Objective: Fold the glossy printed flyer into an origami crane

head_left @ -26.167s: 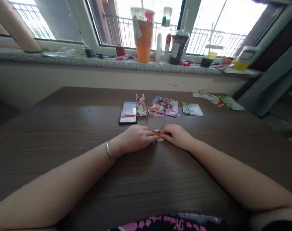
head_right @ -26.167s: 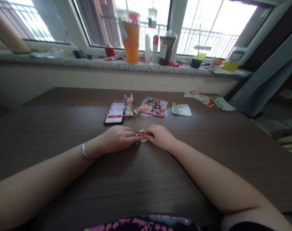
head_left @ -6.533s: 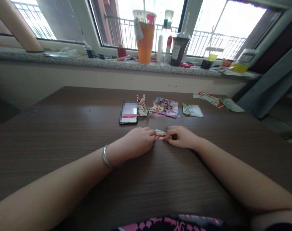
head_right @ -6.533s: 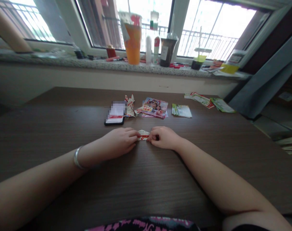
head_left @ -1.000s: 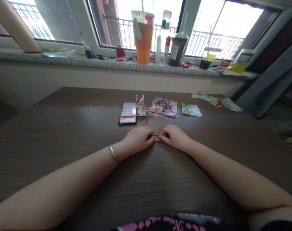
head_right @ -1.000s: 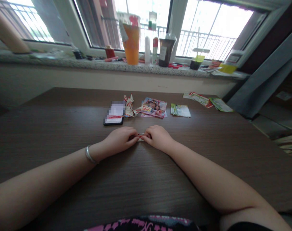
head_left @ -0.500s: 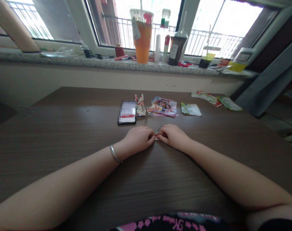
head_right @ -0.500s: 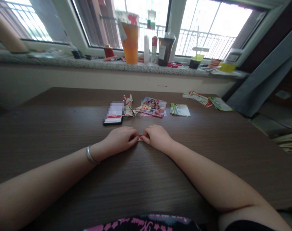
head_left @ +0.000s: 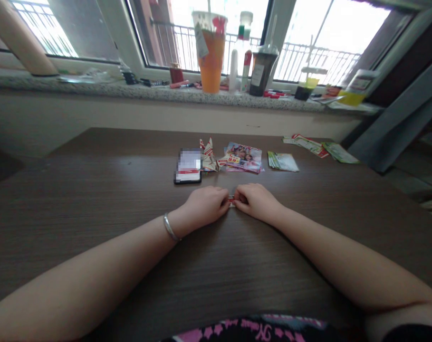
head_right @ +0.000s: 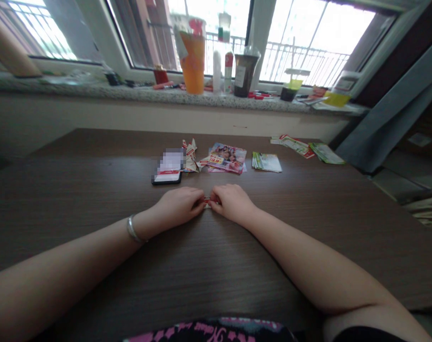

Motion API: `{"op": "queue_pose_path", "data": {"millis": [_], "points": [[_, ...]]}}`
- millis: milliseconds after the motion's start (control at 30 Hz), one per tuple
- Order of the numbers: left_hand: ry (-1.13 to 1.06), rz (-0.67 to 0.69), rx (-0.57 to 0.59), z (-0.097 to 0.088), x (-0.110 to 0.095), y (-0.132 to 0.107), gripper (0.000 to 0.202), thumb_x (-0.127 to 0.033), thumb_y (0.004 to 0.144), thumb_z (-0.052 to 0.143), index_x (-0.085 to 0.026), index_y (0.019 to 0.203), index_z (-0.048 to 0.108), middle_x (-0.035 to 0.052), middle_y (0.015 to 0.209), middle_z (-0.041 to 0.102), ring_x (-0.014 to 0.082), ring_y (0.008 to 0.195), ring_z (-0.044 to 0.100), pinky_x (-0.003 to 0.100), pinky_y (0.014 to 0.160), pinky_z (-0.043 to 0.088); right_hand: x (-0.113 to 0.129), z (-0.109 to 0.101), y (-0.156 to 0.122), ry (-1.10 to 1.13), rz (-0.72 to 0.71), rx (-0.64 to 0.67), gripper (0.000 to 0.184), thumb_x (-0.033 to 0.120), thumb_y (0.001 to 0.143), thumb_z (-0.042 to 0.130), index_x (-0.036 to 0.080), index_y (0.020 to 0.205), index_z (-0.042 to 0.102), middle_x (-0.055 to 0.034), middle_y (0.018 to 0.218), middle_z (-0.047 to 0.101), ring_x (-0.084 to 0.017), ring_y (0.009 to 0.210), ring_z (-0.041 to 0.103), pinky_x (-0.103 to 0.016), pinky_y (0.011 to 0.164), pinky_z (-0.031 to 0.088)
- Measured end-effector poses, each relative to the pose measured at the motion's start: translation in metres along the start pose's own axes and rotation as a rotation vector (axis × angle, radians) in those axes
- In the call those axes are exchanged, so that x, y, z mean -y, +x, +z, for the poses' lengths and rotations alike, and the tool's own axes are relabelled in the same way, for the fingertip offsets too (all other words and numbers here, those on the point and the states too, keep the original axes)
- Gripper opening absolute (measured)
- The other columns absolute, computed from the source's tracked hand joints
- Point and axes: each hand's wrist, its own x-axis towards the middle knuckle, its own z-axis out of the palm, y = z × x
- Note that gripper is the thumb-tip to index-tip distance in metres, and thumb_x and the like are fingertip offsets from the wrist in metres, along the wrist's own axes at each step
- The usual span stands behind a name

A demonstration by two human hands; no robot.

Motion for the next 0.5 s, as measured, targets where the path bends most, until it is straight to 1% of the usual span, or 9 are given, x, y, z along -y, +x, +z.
{"op": "queue_pose_path", "data": {"millis": [167, 300, 500], "points": [[-0.066, 0.057, -0.008, 0.004, 0.011, -0.002, 0.020, -0.037, 0.093, 0.046, -0.020, 0.088, 0.056, 0.0024, 0.082, 0.064, 0.0180, 0.076, 0.061, 0.026, 0.062, 0.039, -0.011, 0.007, 0.000, 0.131, -0.110, -0.035, 0.001, 0.018, 0.082, 0.059, 0.017, 0.083, 0.059, 0.0002, 0.072, 0.059, -0.013, 0.068, 0.051, -0.024, 0.066, 0.034], [-0.106, 0.077, -0.002, 0.003, 0.017, -0.003, 0.014, -0.032, 0.092, 0.048, -0.020, 0.093, 0.054, 0.0018, 0.083, 0.064, 0.0168, 0.075, 0.060, 0.024, 0.060, 0.037, -0.015, 0.010, 0.000, 0.185, -0.120, -0.061, 0.003, 0.016, 0.080, 0.060, 0.018, 0.082, 0.059, 0.0018, 0.070, 0.057, -0.012, 0.066, 0.050, -0.023, 0.064, 0.033], [-0.183, 0.077, 0.022, 0.001, 0.020, -0.002, 0.011, -0.030, 0.089, 0.051, -0.020, 0.091, 0.055, 0.0005, 0.081, 0.063, 0.0148, 0.070, 0.058, 0.023, 0.059, 0.035, -0.014, 0.010, 0.000, 0.181, -0.125, -0.058, 0.002, 0.016, 0.079, 0.060, 0.018, 0.080, 0.059, 0.0020, 0.069, 0.056, -0.012, 0.064, 0.049, -0.023, 0.063, 0.033]]}}
